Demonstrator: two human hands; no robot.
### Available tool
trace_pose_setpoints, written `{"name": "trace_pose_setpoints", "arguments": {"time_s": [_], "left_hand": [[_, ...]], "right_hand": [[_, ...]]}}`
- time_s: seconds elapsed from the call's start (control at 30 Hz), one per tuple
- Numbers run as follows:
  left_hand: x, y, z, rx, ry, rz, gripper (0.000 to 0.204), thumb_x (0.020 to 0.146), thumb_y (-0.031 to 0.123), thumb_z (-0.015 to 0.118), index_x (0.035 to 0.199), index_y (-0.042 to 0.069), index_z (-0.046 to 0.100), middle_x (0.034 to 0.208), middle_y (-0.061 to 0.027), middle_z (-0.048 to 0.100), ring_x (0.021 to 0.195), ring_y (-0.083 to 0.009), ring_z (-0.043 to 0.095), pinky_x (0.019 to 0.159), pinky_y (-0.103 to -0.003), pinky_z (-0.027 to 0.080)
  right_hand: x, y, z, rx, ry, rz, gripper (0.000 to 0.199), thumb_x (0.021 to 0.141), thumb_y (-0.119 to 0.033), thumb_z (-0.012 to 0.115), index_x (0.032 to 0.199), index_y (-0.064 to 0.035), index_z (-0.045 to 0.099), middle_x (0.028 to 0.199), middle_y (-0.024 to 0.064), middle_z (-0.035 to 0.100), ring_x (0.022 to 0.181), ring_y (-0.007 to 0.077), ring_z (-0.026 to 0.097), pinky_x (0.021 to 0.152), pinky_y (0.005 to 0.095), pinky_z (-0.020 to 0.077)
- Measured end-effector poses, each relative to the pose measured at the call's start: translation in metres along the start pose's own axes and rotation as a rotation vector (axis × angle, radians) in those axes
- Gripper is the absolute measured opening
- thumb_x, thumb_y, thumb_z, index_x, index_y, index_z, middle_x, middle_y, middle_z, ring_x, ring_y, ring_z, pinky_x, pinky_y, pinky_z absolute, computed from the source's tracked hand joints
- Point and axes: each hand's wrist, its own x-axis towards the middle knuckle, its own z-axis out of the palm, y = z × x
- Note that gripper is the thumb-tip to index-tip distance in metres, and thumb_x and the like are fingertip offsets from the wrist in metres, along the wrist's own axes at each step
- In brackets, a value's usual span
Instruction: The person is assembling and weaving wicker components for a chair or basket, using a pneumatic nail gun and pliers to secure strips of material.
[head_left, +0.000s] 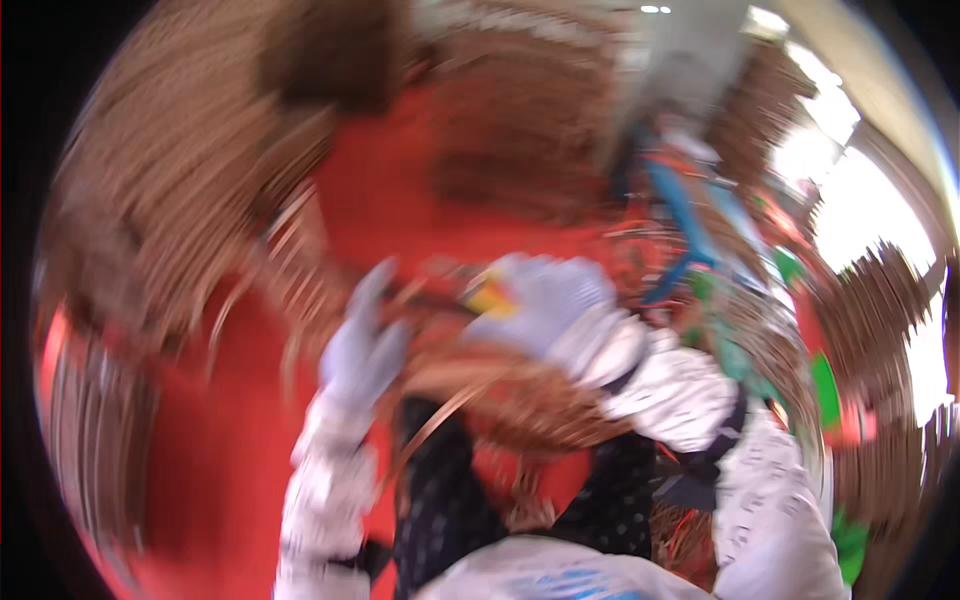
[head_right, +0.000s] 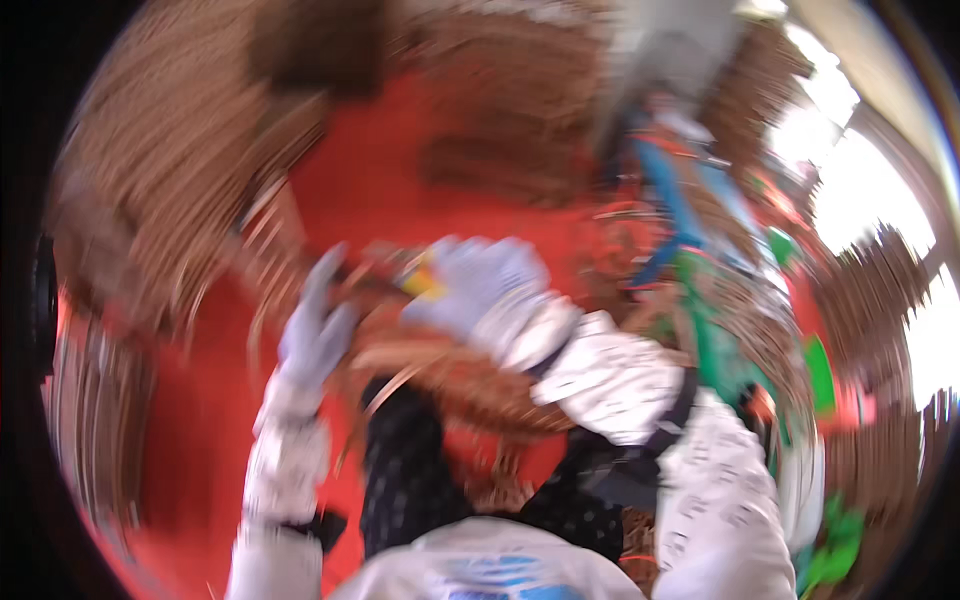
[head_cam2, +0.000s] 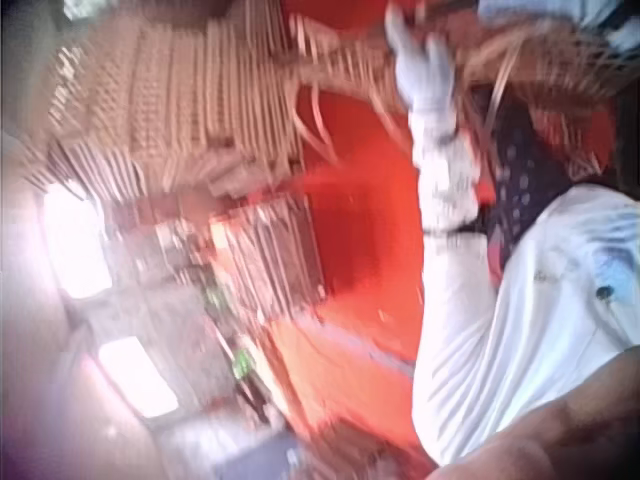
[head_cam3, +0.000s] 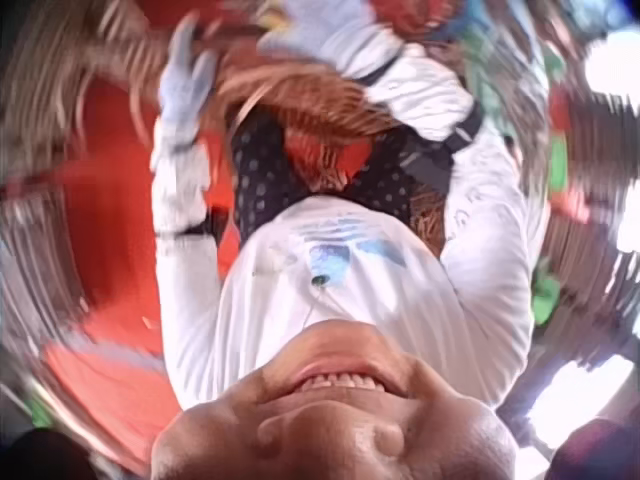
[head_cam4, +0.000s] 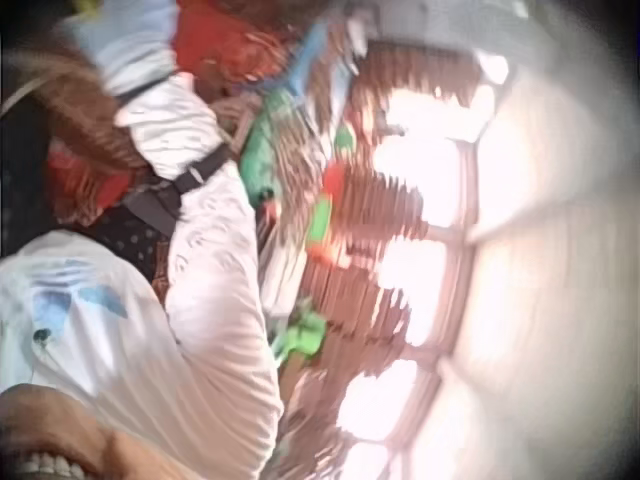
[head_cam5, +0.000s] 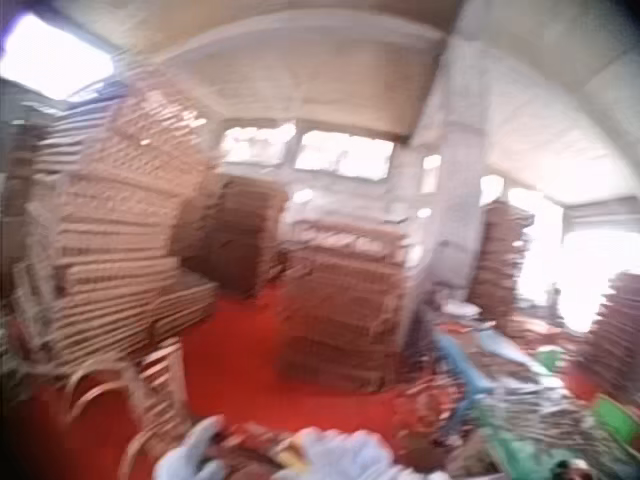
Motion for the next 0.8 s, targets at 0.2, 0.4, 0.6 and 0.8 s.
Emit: {"name": "trace_pose_setpoints", "arguments": {"time_s": [0.2, 0.4, 0.6, 0.8], "left_hand": [[-0.016, -0.054, -0.051, 0.606, 0.112, 0.350, 0.050, 0.081, 0.008, 0.041, 0.131, 0.005, 0.035, 0.126, -0.0153, 0.046, 0.102, -0.0289, 0.055, 0.083, -0.033, 0.044], [-0.018, 0.089, -0.009, 1.026, 0.130, 0.422, 0.031, 0.082, 0.023, 0.054, 0.107, 0.006, 0.058, 0.100, -0.0120, 0.059, 0.092, -0.0290, 0.055, 0.080, -0.040, 0.043], [-0.003, 0.117, 0.040, 0.743, -0.057, 0.830, 0.026, 0.079, 0.021, 0.059, 0.101, 0.008, 0.060, 0.095, -0.0105, 0.060, 0.092, -0.0289, 0.054, 0.082, -0.040, 0.042], [-0.002, 0.106, 0.097, 0.688, -0.343, 0.800, 0.029, 0.066, 0.023, 0.060, 0.091, 0.008, 0.059, 0.091, -0.0116, 0.055, 0.092, -0.0316, 0.050, 0.085, -0.041, 0.037]], "right_hand": [[-0.096, 0.087, -0.009, 0.148, 0.331, 0.253, 0.071, 0.061, -0.057, 0.066, 0.106, -0.0051, 0.048, 0.088, 0.0152, 0.057, 0.085, 0.0326, 0.057, 0.073, 0.0427, 0.0433], [-0.309, 0.184, -0.010, -0.099, 0.104, 1.141, 0.073, 0.059, -0.065, 0.062, 0.101, -0.0051, 0.052, 0.093, 0.0139, 0.059, 0.087, 0.0287, 0.059, 0.072, 0.0396, 0.0460], [-0.431, 0.196, 0.020, -0.123, -0.078, 1.657, 0.083, 0.060, -0.065, 0.061, 0.117, -0.0046, 0.048, 0.104, 0.0121, 0.056, 0.098, 0.0245, 0.055, 0.083, 0.0363, 0.0408], [-0.516, 0.194, 0.024, 0.024, -0.271, 1.947, 0.090, 0.062, -0.067, 0.059, 0.126, -0.0059, 0.042, 0.110, 0.0111, 0.055, 0.102, 0.0233, 0.054, 0.088, 0.0339, 0.0390]]}}
